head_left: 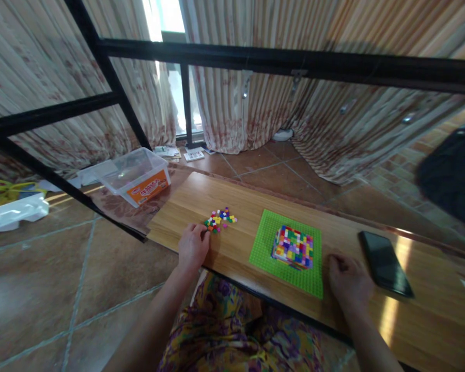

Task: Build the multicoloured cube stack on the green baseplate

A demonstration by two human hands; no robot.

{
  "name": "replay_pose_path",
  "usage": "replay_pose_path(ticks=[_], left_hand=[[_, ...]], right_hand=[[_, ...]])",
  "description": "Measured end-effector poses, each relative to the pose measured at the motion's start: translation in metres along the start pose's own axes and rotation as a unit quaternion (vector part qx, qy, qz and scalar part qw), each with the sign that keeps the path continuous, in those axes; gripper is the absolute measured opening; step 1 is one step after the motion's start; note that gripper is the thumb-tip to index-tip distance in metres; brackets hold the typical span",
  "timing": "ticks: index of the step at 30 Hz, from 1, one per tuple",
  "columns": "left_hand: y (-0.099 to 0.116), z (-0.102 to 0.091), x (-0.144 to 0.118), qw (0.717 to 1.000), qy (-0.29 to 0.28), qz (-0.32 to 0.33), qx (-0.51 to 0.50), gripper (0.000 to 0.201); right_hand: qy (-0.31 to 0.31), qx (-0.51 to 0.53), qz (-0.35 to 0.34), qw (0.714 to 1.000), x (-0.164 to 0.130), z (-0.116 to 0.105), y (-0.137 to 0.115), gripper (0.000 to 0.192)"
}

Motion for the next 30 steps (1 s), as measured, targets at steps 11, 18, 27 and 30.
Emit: replay_pose_path(ticks=[11, 18, 27, 30], left_hand=[[0.085, 0.022, -0.037, 0.952, -0.096, 0.112, -0.267, 0.011], [0.151, 0.039, -0.041, 0.923, -0.138, 0.163, -0.32, 0.014], [0.173, 0.049, -0.035, 0.918, -0.091, 0.167, -0.348, 0.012], [0.17, 0.056, -0.035, 0.919, -0.079, 0.146, -0.358, 0.013]], right_hand=[[0.014, 0.02, 0.006, 1.0, 0.001, -0.002, -0.003, 0.033], [0.011, 0.043, 0.014, 0.999, 0.0, -0.004, -0.006, 0.036], [0.003, 0.05, 0.029, 0.998, 0.001, -0.004, -0.007, 0.033], [-0.001, 0.05, 0.035, 0.998, 0.001, -0.003, -0.006, 0.033]])
Point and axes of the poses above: each hand's wrist, its own x-axis towards the middle knuckle, its own z-axis out of the palm, y = z × x, the point moved 8 cm from there along x, towards the middle knuckle, and after that the axes turned 3 degrees about y, right-handed, at the moved point
